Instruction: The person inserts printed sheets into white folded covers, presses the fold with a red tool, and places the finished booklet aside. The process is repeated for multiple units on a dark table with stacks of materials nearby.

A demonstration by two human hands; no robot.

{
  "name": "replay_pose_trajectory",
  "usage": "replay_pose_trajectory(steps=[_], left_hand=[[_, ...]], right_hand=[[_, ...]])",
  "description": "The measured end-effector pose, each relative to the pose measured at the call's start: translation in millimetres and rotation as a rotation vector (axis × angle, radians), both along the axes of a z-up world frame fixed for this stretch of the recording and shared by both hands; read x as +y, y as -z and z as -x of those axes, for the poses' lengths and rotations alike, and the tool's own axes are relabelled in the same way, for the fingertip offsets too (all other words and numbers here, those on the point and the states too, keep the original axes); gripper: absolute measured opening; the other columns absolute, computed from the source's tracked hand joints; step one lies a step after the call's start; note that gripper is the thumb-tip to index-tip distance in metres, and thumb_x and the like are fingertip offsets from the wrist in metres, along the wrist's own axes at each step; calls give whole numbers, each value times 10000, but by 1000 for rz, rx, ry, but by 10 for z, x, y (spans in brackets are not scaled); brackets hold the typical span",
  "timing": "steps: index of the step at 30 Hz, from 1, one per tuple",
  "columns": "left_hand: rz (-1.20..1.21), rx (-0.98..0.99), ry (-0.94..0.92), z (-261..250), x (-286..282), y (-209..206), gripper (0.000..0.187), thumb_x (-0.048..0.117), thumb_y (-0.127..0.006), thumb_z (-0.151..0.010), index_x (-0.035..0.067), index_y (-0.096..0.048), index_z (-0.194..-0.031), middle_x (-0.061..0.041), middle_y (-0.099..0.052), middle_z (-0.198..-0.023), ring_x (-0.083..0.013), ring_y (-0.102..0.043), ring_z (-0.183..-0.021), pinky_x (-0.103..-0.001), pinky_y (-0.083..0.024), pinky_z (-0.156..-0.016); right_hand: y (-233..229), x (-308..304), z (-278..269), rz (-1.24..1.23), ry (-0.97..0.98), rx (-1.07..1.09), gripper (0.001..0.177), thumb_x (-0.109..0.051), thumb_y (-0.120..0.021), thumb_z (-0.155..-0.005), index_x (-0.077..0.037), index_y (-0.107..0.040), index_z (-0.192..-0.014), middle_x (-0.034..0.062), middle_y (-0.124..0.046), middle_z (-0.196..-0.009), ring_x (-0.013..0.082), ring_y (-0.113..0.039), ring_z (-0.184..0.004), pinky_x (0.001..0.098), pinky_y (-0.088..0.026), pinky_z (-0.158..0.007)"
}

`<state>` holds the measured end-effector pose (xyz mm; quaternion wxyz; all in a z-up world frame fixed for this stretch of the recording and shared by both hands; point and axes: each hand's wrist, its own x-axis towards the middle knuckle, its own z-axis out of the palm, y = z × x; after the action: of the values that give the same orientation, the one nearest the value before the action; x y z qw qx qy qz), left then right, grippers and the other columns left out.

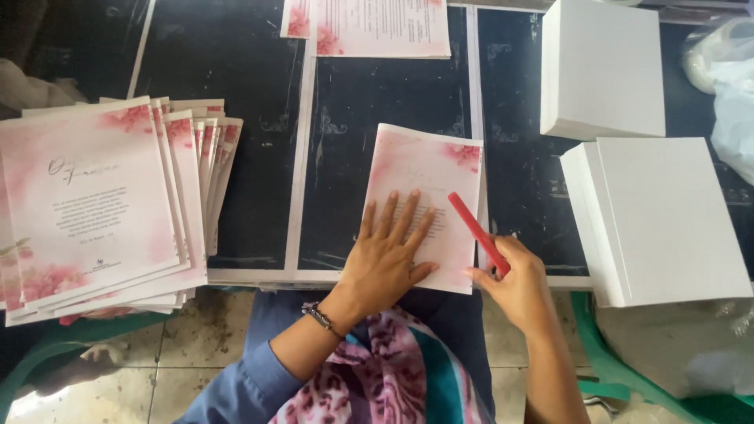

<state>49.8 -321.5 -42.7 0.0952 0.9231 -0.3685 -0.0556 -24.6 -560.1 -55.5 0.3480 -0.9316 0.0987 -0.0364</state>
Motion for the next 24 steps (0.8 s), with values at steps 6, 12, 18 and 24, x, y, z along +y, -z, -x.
replay_pose_trajectory(steps=[6,12,18,24], left_hand=[[-5,1,11,4,-8,6,838,672,-385,-1011,185,-207,-1669,-168,-110,-1744,-449,-105,-1579,-647,-30,-1243],[9,-56,40,17,1,-45,919,679,-556,-927,201,-269,-1658,-187,-203,-1721,-407,-248,-1556,-659,-131,-1229],[329,-158,399,746,-91,339,908,595,-551,-909,29,-407,-1604,-174,-374,-1709,-303,-360,-1594,-499,-222,-1318],[501,-171,436,742,-129,838,362,292,-727,-897,73,-681,-1182,-159,-756,-1146,-319,-700,-1102,-453,-484,-1098]], right_hand=[[-117,47,-15,-66,26,94,380,-81,-913,-720,-41,-745,-1059,105,-689,-750,258,-648,-532,343,-495,-493],[34,-181,-40,-211,31,11,407,-24,-701,-911,-11,-693,-1317,282,-738,-1002,391,-728,-730,453,-594,-611],[-85,-343,-174,327,-18,-272,460,-124,-595,-1053,-184,-638,-1507,177,-622,-962,398,-620,-869,485,-493,-840],[-594,1370,-576,-145,-188,426,524,-528,-709,-971,-128,-460,-740,72,-492,-735,211,-523,-714,388,-439,-798]])
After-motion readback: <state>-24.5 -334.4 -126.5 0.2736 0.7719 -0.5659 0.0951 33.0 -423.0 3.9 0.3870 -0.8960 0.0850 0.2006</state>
